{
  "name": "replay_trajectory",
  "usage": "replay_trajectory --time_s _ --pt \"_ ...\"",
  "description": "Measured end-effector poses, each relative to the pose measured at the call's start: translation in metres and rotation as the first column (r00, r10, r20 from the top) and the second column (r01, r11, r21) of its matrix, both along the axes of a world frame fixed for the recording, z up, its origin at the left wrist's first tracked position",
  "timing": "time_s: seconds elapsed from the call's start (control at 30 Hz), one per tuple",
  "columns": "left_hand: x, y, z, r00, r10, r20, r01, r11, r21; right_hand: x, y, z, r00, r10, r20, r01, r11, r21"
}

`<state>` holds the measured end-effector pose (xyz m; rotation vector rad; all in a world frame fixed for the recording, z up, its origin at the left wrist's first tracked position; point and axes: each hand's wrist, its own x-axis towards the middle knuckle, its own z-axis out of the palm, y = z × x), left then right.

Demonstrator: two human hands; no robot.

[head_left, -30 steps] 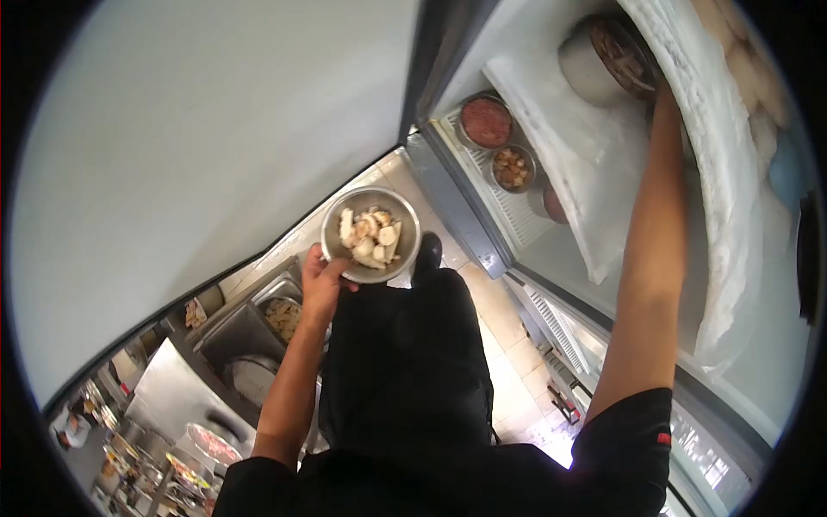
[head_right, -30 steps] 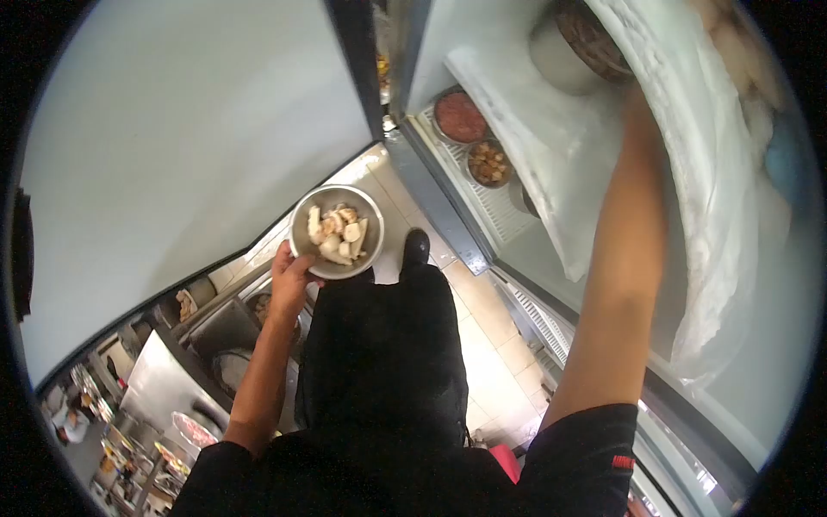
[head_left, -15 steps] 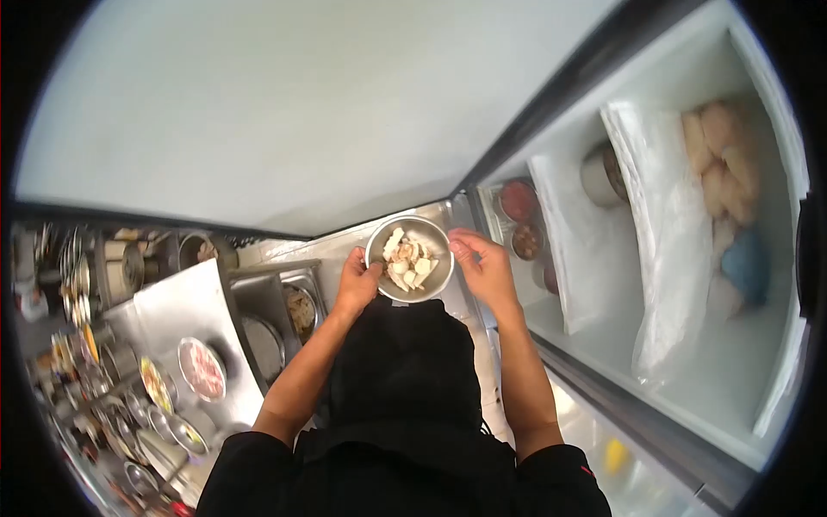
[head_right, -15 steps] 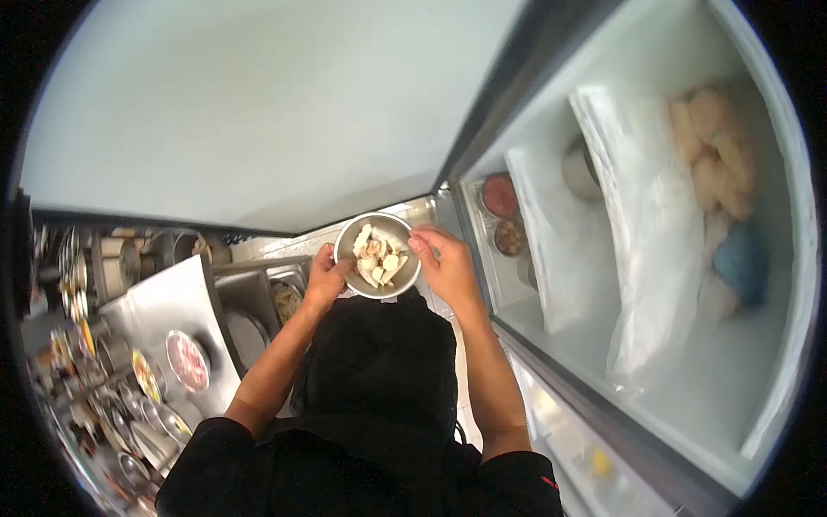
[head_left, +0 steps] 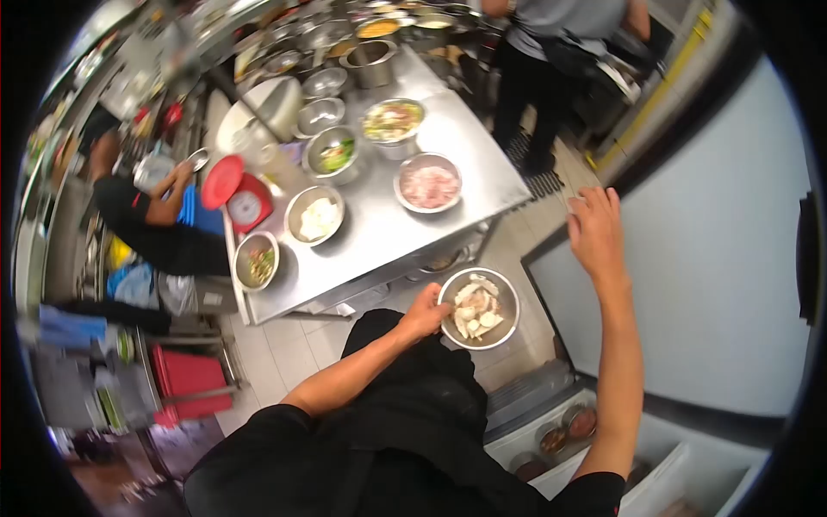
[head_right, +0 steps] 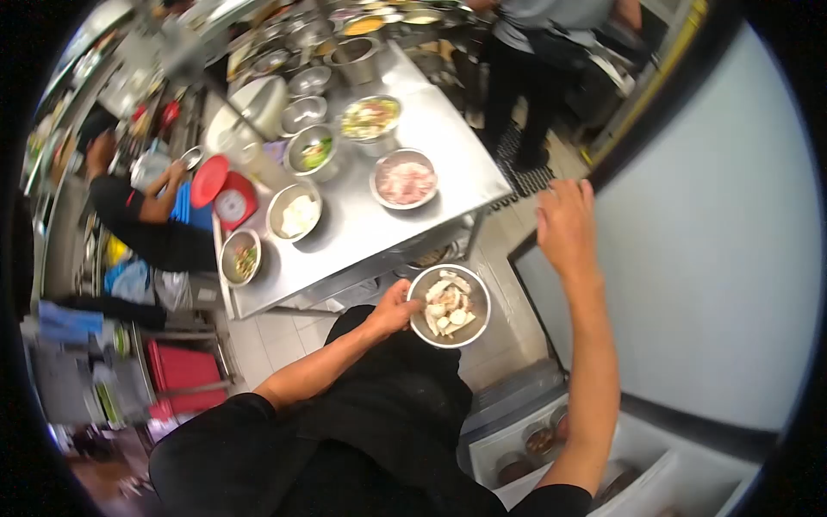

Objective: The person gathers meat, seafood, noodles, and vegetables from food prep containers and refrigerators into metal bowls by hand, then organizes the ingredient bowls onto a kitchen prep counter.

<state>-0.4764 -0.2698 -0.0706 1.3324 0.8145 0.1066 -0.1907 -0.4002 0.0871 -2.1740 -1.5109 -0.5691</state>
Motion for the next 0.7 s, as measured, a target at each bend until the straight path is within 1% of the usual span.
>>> replay_trajectory --time_s 0.03,0.07,0.1,0.13,0.17,0.2,0.23,0.27,0.33,0.37,0.43,0.47,0.57,0.6,0.63,0.7 --pt "-0.006 -0.02 0.003 0.994 0.11 -0.019 -0.11 0.993 0.032 0.024 -0.017 -0.005 0.995 -0.005 0.101 0.012 0.997 -0.07" --pt "-0.012 -0.039 0.012 0.977 0.212 -0.028 -0.21 0.976 0.062 0.052 -0.039 -0.013 0.974 -0.078 0.213 0.11 0.984 -0.139" --pt "-0.016 -0.063 0.026 0.95 0.304 -0.074 -0.295 0.949 0.108 0.083 -0.067 -0.025 0.936 -0.147 0.319 0.211 0.961 -0.178" --pt "-0.057 0.01 0.052 0.928 0.367 -0.059 -0.368 0.93 -0.008 0.058 -0.002 0.031 0.865 -0.183 0.466 0.384 0.841 -0.382" --pt "-0.059 0.031 0.021 0.884 0.462 -0.068 -0.463 0.886 -0.002 0.075 0.01 0.008 0.805 -0.209 0.555 0.509 0.722 -0.468" --pt "-0.067 0.042 0.009 0.857 0.51 -0.07 -0.508 0.86 0.041 0.074 0.014 0.014 0.791 -0.215 0.572 0.583 0.547 -0.6" --pt "-0.074 0.059 0.009 0.827 0.558 -0.063 -0.553 0.829 0.084 0.071 0.022 0.023 0.773 -0.218 0.596 0.632 0.347 -0.693" --pt "-0.076 0.073 0.006 0.789 0.611 -0.063 -0.607 0.791 0.08 0.07 0.028 0.025 0.765 -0.234 0.601 0.644 0.303 -0.702" --pt "-0.079 0.1 0.013 0.753 0.655 -0.055 -0.653 0.755 0.048 0.07 0.035 0.022 0.749 -0.268 0.606 0.659 0.212 -0.722" --pt "-0.078 0.107 0.02 0.741 0.67 -0.05 -0.67 0.742 0.027 0.075 0.039 0.024 0.724 -0.258 0.64 0.687 0.186 -0.702" --pt "-0.078 0.122 0.022 0.744 0.662 -0.089 -0.661 0.749 0.045 0.088 0.04 0.007 0.673 -0.258 0.694 0.737 0.145 -0.661" --pt "-0.082 0.127 0.024 0.744 0.659 -0.111 -0.657 0.752 0.055 0.092 0.039 0.001 0.639 -0.212 0.739 0.767 0.099 -0.634" --pt "-0.101 0.139 0.018 0.764 0.628 -0.149 -0.623 0.778 0.089 0.092 0.041 -0.004 0.668 -0.239 0.705 0.732 0.04 -0.68" --pt "-0.109 0.14 0.022 0.762 0.623 -0.176 -0.618 0.781 0.091 0.087 0.045 -0.005 0.67 -0.197 0.716 0.735 0.039 -0.677" --pt "-0.12 0.138 0.026 0.765 0.618 -0.182 -0.611 0.785 0.098 0.073 0.044 -0.005 0.646 -0.188 0.74 0.76 0.066 -0.646" --pt "-0.147 0.139 0.026 0.763 0.612 -0.208 -0.603 0.79 0.113 0.032 0.044 0.0 0.638 -0.16 0.753 0.77 0.114 -0.628"
